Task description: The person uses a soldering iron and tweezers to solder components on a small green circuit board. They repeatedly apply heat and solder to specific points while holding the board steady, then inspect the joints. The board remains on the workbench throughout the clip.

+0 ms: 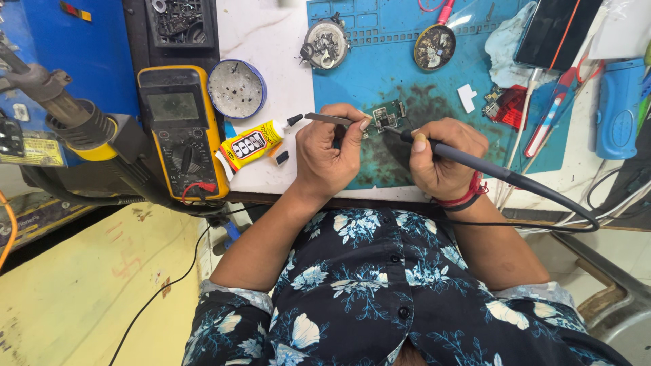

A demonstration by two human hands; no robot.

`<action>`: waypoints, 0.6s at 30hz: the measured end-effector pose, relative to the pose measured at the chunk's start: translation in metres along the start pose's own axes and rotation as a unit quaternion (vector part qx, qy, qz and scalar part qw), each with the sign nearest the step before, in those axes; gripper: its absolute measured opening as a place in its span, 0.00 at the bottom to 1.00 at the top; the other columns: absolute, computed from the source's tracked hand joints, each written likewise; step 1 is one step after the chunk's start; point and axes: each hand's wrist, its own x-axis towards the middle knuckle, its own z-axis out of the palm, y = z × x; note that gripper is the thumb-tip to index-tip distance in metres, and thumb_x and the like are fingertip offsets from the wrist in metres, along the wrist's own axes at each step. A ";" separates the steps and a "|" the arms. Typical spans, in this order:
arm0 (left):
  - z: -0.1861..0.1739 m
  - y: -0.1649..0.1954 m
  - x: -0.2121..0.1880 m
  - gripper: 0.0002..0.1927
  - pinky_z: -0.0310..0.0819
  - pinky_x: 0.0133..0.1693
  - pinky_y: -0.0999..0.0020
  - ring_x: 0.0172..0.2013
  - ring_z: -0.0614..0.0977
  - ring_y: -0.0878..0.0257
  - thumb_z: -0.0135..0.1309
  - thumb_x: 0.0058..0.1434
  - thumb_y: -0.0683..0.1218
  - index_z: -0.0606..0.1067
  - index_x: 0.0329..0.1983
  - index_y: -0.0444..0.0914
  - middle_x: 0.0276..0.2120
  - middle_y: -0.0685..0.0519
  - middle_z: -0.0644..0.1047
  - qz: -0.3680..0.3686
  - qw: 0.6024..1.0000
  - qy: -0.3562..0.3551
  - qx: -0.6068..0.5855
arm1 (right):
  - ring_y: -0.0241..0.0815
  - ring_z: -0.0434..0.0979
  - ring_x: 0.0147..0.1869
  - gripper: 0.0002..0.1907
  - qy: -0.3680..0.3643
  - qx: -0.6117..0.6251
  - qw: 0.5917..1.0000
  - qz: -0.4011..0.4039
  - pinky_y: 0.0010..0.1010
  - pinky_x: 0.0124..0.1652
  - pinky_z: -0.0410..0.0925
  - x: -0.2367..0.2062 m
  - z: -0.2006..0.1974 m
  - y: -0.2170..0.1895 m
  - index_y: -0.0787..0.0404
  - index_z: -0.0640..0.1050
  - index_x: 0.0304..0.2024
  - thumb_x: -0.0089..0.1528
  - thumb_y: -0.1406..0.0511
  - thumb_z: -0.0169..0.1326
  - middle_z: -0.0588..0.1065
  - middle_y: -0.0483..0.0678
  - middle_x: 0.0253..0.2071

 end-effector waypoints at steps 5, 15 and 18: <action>-0.001 0.000 -0.001 0.04 0.68 0.29 0.76 0.25 0.76 0.72 0.58 0.69 0.37 0.74 0.44 0.36 0.30 0.56 0.78 0.002 1.000 -0.001 -0.002 | 0.45 0.77 0.30 0.04 0.002 0.000 1.000 -0.005 0.31 0.31 0.69 0.000 0.001 0.001 0.63 0.73 0.40 0.68 0.69 0.54 0.77 0.49 0.31; -0.001 0.000 0.000 0.04 0.68 0.29 0.76 0.25 0.75 0.72 0.58 0.69 0.37 0.74 0.44 0.35 0.30 0.56 0.78 -0.002 1.000 0.000 -0.003 | 0.45 0.76 0.29 0.03 0.003 0.002 1.000 -0.003 0.31 0.31 0.68 0.000 0.001 0.000 0.63 0.74 0.40 0.68 0.70 0.55 0.76 0.49 0.30; -0.001 0.001 0.000 0.04 0.68 0.29 0.76 0.25 0.75 0.72 0.58 0.69 0.37 0.74 0.43 0.35 0.30 0.55 0.78 -0.001 1.000 -0.001 -0.001 | 0.45 0.75 0.29 0.03 0.004 0.002 1.000 0.000 0.31 0.30 0.68 0.000 0.001 0.000 0.63 0.74 0.40 0.68 0.70 0.55 0.76 0.49 0.30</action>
